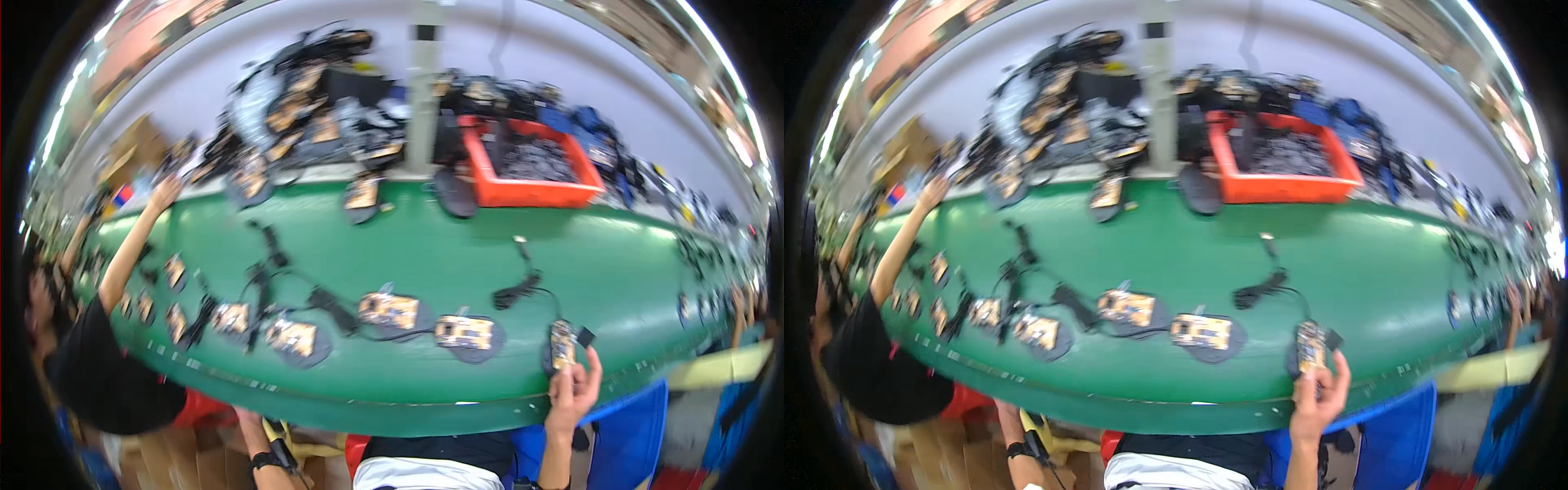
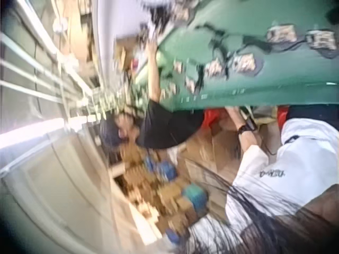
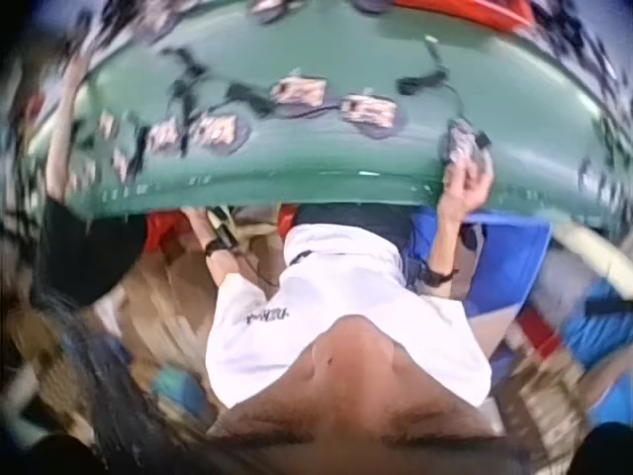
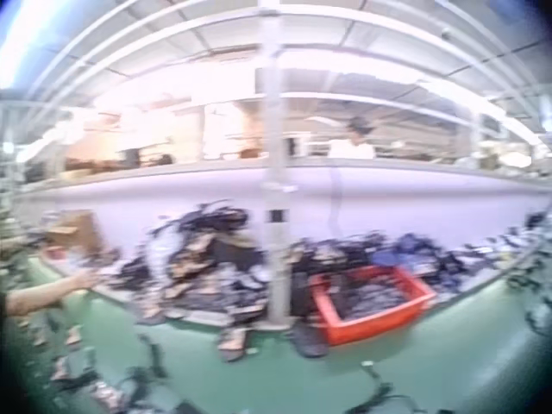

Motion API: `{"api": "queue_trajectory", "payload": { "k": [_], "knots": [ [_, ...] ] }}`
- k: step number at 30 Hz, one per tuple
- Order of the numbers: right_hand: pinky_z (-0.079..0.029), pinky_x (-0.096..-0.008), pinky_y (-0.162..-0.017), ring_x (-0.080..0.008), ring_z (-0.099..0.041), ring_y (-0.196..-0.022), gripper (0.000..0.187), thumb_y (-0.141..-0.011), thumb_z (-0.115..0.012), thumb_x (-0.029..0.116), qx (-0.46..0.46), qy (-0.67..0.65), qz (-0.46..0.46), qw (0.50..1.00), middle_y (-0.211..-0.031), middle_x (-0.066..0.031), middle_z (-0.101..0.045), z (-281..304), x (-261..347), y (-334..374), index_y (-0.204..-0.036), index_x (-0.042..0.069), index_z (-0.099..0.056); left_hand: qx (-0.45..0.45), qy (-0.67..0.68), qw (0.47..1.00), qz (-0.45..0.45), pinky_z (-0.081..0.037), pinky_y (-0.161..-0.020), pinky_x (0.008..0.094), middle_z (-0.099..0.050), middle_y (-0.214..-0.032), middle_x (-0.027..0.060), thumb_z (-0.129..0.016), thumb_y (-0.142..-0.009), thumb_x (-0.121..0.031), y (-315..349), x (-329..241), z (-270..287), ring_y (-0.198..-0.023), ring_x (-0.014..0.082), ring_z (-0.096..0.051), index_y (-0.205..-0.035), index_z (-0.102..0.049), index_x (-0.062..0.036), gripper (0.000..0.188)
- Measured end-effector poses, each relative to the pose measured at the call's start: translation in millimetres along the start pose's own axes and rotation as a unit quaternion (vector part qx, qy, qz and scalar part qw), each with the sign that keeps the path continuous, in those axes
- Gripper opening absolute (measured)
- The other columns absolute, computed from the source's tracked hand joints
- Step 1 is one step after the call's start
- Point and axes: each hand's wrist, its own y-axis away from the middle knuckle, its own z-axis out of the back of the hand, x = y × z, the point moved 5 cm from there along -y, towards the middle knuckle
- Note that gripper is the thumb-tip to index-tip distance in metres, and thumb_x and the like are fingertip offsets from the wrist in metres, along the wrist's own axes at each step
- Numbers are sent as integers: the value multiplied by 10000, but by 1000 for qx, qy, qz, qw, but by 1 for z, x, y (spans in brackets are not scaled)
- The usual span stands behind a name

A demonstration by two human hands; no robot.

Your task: The person is assembling electronic components, specifically attaching adhesive strips to PCB units on a production line.

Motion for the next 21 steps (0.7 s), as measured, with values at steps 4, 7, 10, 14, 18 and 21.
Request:
{"api": "queue_trajectory", "payload": {
  "k": [4, 7, 10, 14, 18, 21],
  "knots": [
    [-366, -196, -484, -41, -490, -589, 530, -973, -652, 32, -17, -23, 14, 999, -768, 25, -539, 12, 7, 2, -1453, 8, -429, 193, -191, 962, 44, -546, -937, 425, -670, -1167, 106, -584, -1008, -224, 60, 28, 68, -1017, 305, -670, -1271, -610, -20, 334],
    [-364, -194, -473, -47, -491, -579, 509, -983, -649, 38, -30, -23, 27, 999, -786, 3, -554, 20, 12, 4, -1442, 0, -431, 299, -317, 899, 48, -544, -902, 416, -675, -1113, 113, -566, -1019, -251, 88, 45, 18, -967, 302, -669, -1225, -625, -21, 315],
    [-367, -192, -440, -56, -505, -597, 508, -1016, -595, 28, -54, -92, -5, 994, -869, -37, -580, 19, 22, -3, -1476, 6, -380, 384, -430, 816, 44, -542, -866, 407, -680, -1058, 119, -548, -1030, -279, 142, 32, 32, -916, 298, -667, -1179, -641, -22, 310],
    [-388, -190, -451, -40, -516, -653, 512, -1044, -550, 33, -118, -70, -23, 990, -1035, -70, -655, 45, 30, -31, -1510, 38, -338, 483, -556, 676, 25, -539, -818, 396, -686, -986, 127, -525, -1045, -315, 206, 13, 74, -849, 293, -665, -1118, -661, -24, 330],
    [-460, -206, -573, -53, -536, -684, 540, -1026, -542, 0, 8, 57, -4, 998, -1200, -110, -690, 59, 10, -54, -1524, 28, -334, 557, -652, 514, 2, -537, -771, 384, -692, -914, 136, -501, -1060, -351, 274, 2, 8, -782, 289, -664, -1057, -682, -25, 372],
    [-543, -305, -786, -144, -677, -867, 543, -966, -589, -16, 84, 248, 87, 961, -1090, -126, -756, 27, 25, -56, -1484, 16, -430, 575, -719, 390, -15, -535, -735, 375, -697, -859, 142, -484, -1072, -378, 327, -14, -162, -732, 285, -662, -1011, -697, -26, 416]
  ]
}}
